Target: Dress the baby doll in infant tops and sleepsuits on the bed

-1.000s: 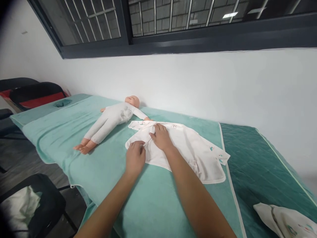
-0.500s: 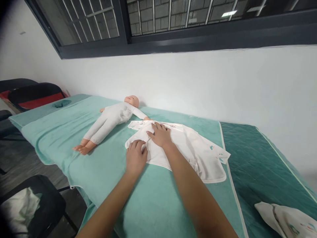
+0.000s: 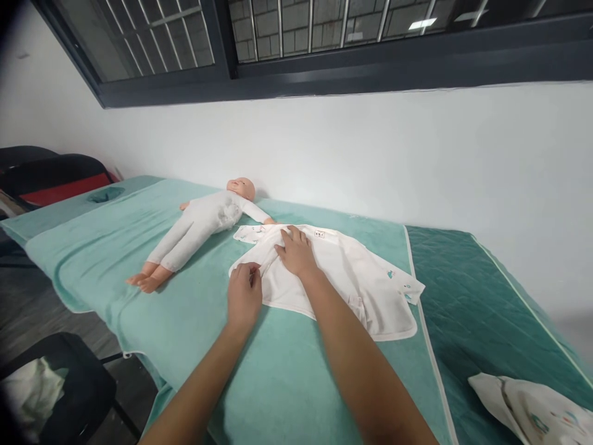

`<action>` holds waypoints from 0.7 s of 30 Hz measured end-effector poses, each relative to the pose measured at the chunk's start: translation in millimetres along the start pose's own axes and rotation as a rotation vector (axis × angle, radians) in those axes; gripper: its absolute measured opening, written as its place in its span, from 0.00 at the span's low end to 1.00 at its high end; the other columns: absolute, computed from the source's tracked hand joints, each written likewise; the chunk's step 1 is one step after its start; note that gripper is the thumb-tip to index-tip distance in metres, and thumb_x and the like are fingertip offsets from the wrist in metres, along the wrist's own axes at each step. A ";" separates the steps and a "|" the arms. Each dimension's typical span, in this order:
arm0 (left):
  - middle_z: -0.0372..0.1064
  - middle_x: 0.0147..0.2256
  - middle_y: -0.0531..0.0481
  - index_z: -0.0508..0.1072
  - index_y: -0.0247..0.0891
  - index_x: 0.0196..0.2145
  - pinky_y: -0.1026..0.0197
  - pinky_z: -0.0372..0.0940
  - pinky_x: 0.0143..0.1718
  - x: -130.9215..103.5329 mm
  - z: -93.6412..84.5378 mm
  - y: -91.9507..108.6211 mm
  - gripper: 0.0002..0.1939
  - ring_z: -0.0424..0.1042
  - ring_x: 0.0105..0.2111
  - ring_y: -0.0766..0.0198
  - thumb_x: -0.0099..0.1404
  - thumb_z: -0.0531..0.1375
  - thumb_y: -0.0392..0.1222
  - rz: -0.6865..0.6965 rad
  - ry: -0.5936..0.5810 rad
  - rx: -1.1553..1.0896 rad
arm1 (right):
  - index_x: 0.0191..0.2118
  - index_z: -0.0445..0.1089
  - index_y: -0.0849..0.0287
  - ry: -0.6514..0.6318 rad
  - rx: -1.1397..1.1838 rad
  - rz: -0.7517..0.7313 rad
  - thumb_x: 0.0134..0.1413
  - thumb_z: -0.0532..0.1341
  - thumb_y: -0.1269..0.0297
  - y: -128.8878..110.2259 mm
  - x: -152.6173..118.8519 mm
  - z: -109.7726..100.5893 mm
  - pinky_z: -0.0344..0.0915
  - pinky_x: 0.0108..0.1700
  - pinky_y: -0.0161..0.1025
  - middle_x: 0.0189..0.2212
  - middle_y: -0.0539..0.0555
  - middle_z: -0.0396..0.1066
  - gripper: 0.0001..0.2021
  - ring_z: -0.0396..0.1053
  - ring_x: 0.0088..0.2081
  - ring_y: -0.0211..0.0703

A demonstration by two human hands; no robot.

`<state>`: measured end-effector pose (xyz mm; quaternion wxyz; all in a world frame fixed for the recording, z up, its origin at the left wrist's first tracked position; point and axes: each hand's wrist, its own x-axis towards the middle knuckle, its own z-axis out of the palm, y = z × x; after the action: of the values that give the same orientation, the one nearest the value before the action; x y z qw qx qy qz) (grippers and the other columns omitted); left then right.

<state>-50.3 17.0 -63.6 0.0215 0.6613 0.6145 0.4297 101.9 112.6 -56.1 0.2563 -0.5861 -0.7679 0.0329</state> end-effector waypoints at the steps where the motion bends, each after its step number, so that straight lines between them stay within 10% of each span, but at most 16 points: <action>1: 0.70 0.36 0.45 0.70 0.39 0.39 0.52 0.63 0.42 0.0 0.0 0.0 0.09 0.66 0.40 0.54 0.69 0.51 0.35 0.001 0.003 -0.012 | 0.65 0.57 0.55 0.015 0.002 -0.010 0.65 0.51 0.52 0.3 -0.1 -0.1 0.56 0.62 0.55 0.67 0.59 0.51 0.27 0.53 0.63 0.57; 14: 0.69 0.38 0.47 0.67 0.41 0.39 0.54 0.64 0.42 0.1 -0.9 -1.6 0.07 0.68 0.41 0.56 0.68 0.50 0.35 -0.092 0.027 -0.143 | 0.62 0.61 0.59 0.094 0.138 -0.035 0.68 0.48 0.56 1.7 -3.2 -5.2 0.53 0.65 0.49 0.64 0.59 0.60 0.23 0.56 0.64 0.48; 21: 0.68 0.40 0.45 0.68 0.40 0.40 0.50 0.64 0.46 0.4 -1.4 -1.8 0.08 0.68 0.44 0.53 0.65 0.52 0.33 -0.027 0.004 -0.119 | 0.57 0.66 0.57 0.162 0.054 0.157 0.64 0.51 0.57 50.9 -33.8 -68.0 0.62 0.57 0.48 0.56 0.59 0.68 0.20 0.65 0.56 0.52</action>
<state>-52.6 17.1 -63.6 0.0652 0.6496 0.5967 0.4666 182.4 80.5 -27.0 0.3297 -0.6382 -0.6953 0.0263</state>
